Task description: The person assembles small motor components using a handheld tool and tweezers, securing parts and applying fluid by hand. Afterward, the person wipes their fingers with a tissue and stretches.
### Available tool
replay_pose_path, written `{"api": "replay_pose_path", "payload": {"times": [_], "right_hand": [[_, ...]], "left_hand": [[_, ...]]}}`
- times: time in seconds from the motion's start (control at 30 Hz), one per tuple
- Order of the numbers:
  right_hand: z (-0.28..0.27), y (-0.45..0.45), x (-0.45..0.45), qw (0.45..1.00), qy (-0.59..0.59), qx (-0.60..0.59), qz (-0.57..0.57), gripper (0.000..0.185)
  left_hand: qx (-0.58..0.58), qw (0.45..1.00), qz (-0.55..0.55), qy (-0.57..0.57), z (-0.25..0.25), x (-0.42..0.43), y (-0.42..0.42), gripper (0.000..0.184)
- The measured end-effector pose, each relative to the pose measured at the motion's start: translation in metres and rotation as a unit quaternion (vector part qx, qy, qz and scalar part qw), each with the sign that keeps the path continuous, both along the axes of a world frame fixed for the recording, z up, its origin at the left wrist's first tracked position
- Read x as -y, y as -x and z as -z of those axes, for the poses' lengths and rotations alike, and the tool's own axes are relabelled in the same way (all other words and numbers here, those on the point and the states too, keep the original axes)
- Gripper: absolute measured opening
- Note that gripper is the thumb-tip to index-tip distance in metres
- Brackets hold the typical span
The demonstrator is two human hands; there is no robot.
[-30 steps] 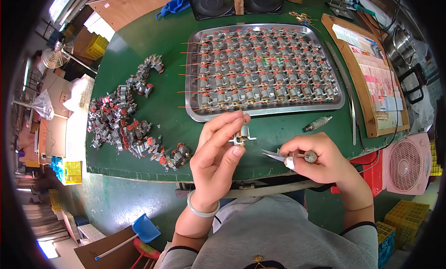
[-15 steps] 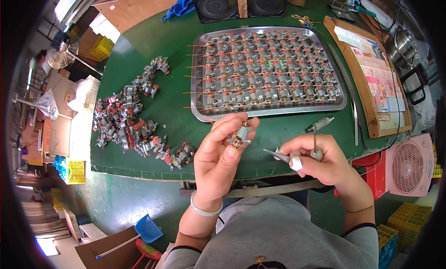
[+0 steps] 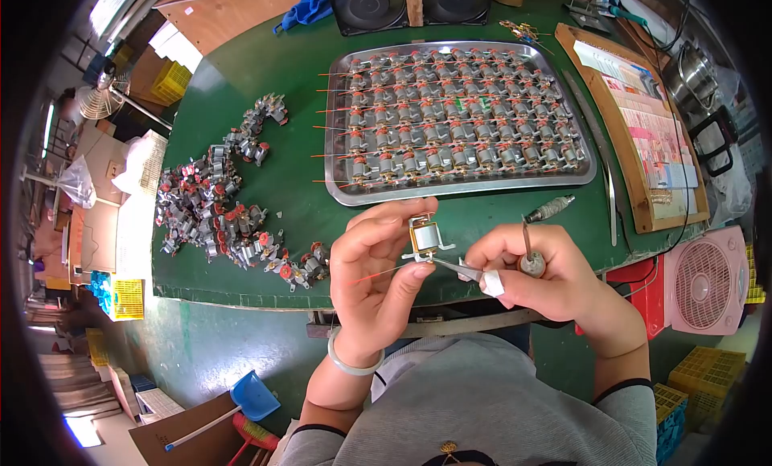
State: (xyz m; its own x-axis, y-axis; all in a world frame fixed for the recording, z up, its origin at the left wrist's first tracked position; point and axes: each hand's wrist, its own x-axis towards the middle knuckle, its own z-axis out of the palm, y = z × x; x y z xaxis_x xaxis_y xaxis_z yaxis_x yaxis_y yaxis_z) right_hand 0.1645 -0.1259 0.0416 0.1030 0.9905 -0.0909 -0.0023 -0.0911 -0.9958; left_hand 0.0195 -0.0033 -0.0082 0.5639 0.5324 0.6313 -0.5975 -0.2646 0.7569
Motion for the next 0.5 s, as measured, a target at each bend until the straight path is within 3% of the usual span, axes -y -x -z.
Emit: {"api": "replay_pose_path", "payload": {"times": [0.17, 0.2, 0.3, 0.37, 0.4, 0.5], "right_hand": [[0.001, 0.000, -0.003, 1.000, 0.012, -0.008, -0.015, 0.014], [0.003, 0.001, -0.004, 0.994, -0.063, 0.085, -0.002, 0.016], [0.012, 0.007, -0.006, 0.899, -0.254, 0.356, 0.041, 0.026], [0.017, 0.008, -0.005, 0.784, -0.329, 0.522, 0.075, 0.034], [0.017, 0.005, -0.006, 0.769, -0.336, 0.541, 0.065, 0.041], [0.015, 0.002, -0.009, 0.852, -0.298, 0.429, 0.038, 0.032]], "left_hand": [[-0.007, 1.000, 0.004, -0.018, 0.000, -0.003, 0.002, 0.043], [-0.013, 1.000, 0.002, -0.019, 0.000, -0.003, 0.002, 0.043], [-0.032, 0.999, -0.013, -0.026, -0.001, -0.004, 0.004, 0.045], [-0.048, 0.998, -0.032, -0.037, -0.003, -0.003, 0.004, 0.047], [-0.055, 0.997, -0.035, -0.046, -0.003, -0.004, 0.004, 0.048], [-0.065, 0.995, -0.034, -0.065, -0.002, -0.008, 0.005, 0.049]]}}
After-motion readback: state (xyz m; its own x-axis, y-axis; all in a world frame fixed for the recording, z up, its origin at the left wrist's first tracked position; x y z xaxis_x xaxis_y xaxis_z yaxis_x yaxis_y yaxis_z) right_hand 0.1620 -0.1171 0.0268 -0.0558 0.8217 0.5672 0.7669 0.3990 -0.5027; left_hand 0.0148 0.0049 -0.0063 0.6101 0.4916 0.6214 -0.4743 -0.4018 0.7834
